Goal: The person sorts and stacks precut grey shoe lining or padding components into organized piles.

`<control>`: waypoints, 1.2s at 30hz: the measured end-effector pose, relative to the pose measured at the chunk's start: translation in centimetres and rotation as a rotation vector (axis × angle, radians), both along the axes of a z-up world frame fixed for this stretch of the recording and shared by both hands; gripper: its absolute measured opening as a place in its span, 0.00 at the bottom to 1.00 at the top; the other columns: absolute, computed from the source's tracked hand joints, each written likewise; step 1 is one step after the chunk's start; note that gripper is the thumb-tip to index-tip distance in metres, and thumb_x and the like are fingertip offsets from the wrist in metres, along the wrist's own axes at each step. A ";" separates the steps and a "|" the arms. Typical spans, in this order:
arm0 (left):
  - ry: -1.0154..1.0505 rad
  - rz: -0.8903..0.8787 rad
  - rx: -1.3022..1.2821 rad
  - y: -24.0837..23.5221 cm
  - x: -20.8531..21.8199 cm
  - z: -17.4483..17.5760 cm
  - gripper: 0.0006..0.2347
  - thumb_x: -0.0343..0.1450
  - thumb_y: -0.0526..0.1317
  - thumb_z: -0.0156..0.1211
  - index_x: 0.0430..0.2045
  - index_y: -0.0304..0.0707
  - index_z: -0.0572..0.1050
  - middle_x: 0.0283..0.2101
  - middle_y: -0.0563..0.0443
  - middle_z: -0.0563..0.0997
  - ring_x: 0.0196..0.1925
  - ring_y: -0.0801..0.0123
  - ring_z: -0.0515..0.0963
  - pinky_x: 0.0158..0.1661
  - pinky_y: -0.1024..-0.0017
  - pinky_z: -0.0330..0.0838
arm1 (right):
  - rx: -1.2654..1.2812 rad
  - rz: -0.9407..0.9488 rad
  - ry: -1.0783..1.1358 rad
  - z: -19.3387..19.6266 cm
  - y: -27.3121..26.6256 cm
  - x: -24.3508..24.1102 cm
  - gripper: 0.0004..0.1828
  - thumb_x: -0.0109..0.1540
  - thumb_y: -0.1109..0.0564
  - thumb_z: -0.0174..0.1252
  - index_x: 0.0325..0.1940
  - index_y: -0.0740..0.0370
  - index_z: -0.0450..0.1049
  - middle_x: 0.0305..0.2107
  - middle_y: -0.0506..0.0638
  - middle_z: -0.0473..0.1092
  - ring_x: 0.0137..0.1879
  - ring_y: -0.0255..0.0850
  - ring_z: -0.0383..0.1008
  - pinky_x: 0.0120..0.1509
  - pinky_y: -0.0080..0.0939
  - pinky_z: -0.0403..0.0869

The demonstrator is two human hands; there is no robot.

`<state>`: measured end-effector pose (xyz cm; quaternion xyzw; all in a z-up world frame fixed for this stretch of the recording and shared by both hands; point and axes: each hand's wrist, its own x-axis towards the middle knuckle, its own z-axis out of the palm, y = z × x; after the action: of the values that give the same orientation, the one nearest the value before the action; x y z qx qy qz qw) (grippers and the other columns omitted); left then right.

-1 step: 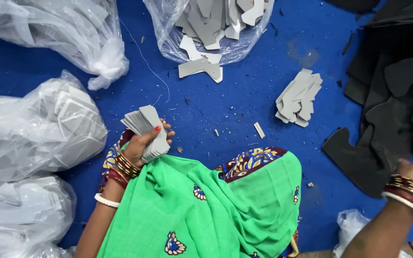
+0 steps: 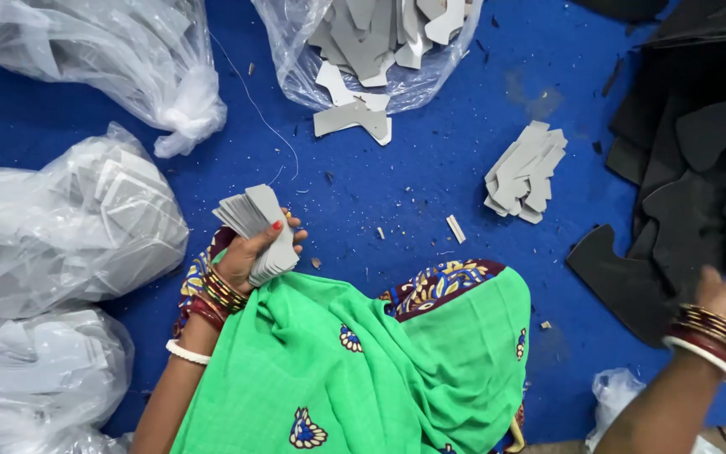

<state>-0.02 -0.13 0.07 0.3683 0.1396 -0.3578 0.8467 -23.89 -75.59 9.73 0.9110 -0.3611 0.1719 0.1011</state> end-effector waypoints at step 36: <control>0.080 0.076 -0.074 1.0 -0.1 0.8 0.19 0.72 0.37 0.61 0.57 0.33 0.68 0.51 0.43 0.79 0.52 0.55 0.82 0.46 0.62 0.82 | 0.701 0.985 -0.175 0.5 39.5 43.5 0.51 0.54 0.59 0.75 0.78 0.47 0.60 0.63 0.60 0.73 0.67 0.55 0.76 0.69 0.47 0.75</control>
<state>-0.12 0.90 0.84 0.3168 0.1739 -0.3446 0.8664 19.64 -36.09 10.19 0.9325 0.0607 0.1435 -0.3260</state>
